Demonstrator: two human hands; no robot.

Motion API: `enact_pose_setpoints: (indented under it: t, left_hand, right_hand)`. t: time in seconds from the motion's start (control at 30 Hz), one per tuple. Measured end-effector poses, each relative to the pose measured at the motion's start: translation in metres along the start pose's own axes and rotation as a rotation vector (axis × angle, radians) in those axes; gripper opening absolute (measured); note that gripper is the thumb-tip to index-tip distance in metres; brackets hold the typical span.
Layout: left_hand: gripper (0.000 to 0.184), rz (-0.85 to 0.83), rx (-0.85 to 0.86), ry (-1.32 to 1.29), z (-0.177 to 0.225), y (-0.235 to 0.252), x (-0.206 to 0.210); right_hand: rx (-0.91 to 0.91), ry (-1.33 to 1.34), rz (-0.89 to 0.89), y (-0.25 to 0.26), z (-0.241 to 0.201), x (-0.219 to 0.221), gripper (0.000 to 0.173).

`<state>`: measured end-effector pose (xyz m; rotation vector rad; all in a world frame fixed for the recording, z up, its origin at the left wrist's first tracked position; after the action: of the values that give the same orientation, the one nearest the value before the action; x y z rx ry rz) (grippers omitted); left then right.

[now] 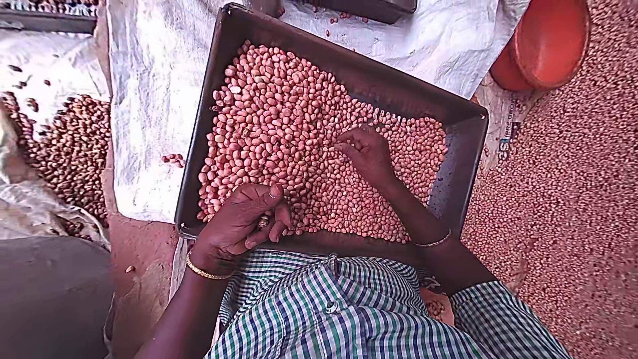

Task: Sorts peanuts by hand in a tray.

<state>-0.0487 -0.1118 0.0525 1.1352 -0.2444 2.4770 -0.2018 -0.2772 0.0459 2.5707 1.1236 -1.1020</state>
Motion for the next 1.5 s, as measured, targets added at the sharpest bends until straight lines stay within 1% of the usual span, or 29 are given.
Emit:
enact_pose_setpoints:
  t: [0.1, 0.13, 0.17, 0.23, 0.3, 0.33, 0.37, 0.4, 0.43, 0.5, 0.53, 0.57, 0.6, 0.63, 0.7, 0.8, 0.83, 0.87, 0.9, 0.97, 1.0, 1.03, 1.07, 1.1, 1.13, 1.2, 1.3, 1.4, 1.5]
  left_hand:
    - [0.039, -0.002, -0.009, -0.020, -0.001, 0.000, 0.000]
    - [0.039, -0.014, -0.015, -0.045, -0.003, 0.001, 0.002]
    - [0.038, -0.017, -0.018, -0.061, -0.003, 0.004, 0.004]
    - [0.039, 0.000, -0.011, -0.038, 0.001, 0.007, 0.005]
    - [0.043, 0.023, 0.011, 0.002, 0.005, 0.007, 0.006]
    - [0.045, 0.029, 0.027, 0.015, 0.007, 0.007, 0.005]
    - [0.046, 0.030, 0.038, 0.019, 0.008, 0.007, 0.005]
    - [0.047, 0.035, 0.040, 0.019, 0.008, 0.007, 0.006]
    - [0.047, 0.049, 0.034, 0.022, 0.008, 0.007, 0.005]
    - [0.047, 0.090, 0.016, 0.040, 0.007, 0.006, 0.004]
    - [0.047, 0.099, 0.014, 0.039, 0.006, 0.006, 0.004]
    - [0.046, 0.104, 0.019, 0.035, 0.005, 0.005, 0.003]
    - [0.046, 0.115, 0.022, 0.038, 0.006, 0.004, 0.001]
    - [0.046, 0.129, 0.027, 0.042, 0.006, 0.002, 0.001]
    - [0.045, 0.131, 0.049, 0.040, 0.007, 0.002, 0.000]
    - [0.038, 0.067, 0.073, 0.034, 0.007, 0.007, 0.002]
    - [0.037, 0.054, 0.070, 0.036, 0.006, 0.007, 0.002]
    - [0.038, 0.059, 0.065, 0.044, 0.006, 0.007, 0.001]
    - [0.040, 0.075, 0.057, 0.057, 0.006, 0.006, 0.000]
    - [0.042, 0.124, 0.045, 0.055, 0.004, 0.003, -0.003]
    - [0.042, 0.140, 0.047, 0.048, 0.003, 0.001, -0.004]
    - [0.041, 0.143, 0.057, 0.044, 0.002, 0.000, -0.005]
    - [0.039, 0.137, 0.071, 0.050, 0.003, 0.000, -0.006]
    - [0.037, 0.131, 0.086, 0.059, 0.004, 0.000, -0.007]
    - [0.035, 0.129, 0.096, 0.067, 0.005, -0.001, -0.007]
    - [0.034, 0.121, 0.099, 0.053, 0.004, -0.001, -0.008]
    - [0.032, 0.111, 0.069, -0.009, 0.001, -0.002, -0.008]
    - [0.032, 0.120, 0.043, -0.025, 0.000, -0.003, -0.006]
    - [0.031, 0.116, 0.056, -0.041, 0.000, -0.003, -0.005]
  right_hand:
    - [0.018, 0.483, 0.075, -0.007, 0.013, -0.011, 0.005]
    - [0.069, 0.563, 0.033, -0.013, 0.013, -0.014, 0.006]
    - [0.136, 0.540, -0.053, -0.019, 0.010, -0.017, 0.006]
    - [0.251, 0.279, -0.337, -0.016, 0.002, -0.016, 0.004]
    - [0.280, -0.071, -0.692, -0.007, -0.005, -0.007, 0.015]
    - [0.272, -0.194, -0.823, 0.001, -0.012, -0.003, 0.019]
    - [0.250, -0.257, -0.876, 0.012, -0.024, -0.001, 0.020]
    - [0.182, -0.252, -0.813, 0.027, -0.043, -0.004, 0.018]
    - [0.062, -0.162, -0.651, 0.046, -0.068, -0.013, 0.015]
    - [-0.200, 0.171, -0.277, 0.081, -0.119, -0.037, 0.013]
    - [-0.277, 0.272, -0.155, 0.092, -0.138, -0.051, 0.012]
    - [-0.325, 0.289, -0.084, 0.097, -0.149, -0.061, 0.010]
    - [-0.340, 0.243, -0.080, 0.095, -0.151, -0.065, 0.009]
    - [-0.315, 0.163, -0.145, 0.086, -0.143, -0.063, 0.012]
    - [-0.158, -0.014, -0.391, 0.052, -0.109, -0.045, 0.015]
    - [0.249, -0.175, -0.907, -0.005, -0.047, -0.011, 0.020]
    - [0.340, -0.178, -1.002, -0.015, -0.036, -0.008, 0.021]
    - [0.373, -0.166, -0.992, -0.015, -0.031, -0.015, 0.020]
    - [0.336, -0.129, -0.848, -0.003, -0.031, -0.033, 0.018]
    - [0.135, 0.006, -0.324, 0.034, -0.042, -0.097, 0.020]
    - [0.033, 0.071, -0.072, 0.050, -0.045, -0.131, 0.030]
    - [-0.035, 0.109, 0.105, 0.063, -0.047, -0.159, 0.036]
    - [-0.084, 0.143, 0.200, 0.068, -0.046, -0.174, 0.036]
    - [-0.119, 0.157, 0.214, 0.066, -0.044, -0.175, 0.034]
    - [-0.142, 0.123, 0.170, 0.059, -0.038, -0.161, 0.034]
    - [-0.171, -0.060, 0.032, 0.038, -0.014, -0.118, 0.035]
    - [-0.234, -0.308, -0.076, 0.018, 0.024, -0.069, 0.040]
    - [-0.244, -0.359, -0.097, 0.022, 0.045, -0.050, 0.041]
    - [-0.326, -0.298, -0.076, 0.031, 0.037, -0.040, 0.031]
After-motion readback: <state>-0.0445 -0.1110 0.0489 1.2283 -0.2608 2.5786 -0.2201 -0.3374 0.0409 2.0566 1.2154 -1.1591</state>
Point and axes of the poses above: each hand's wrist, its own y-axis towards the middle knuckle, its own x-axis out of the palm, z = x × y, the point moved 7 cm from there along y, towards the middle knuckle, and after that the axes turned 14 degrees about -z, right-handed, at the moved point
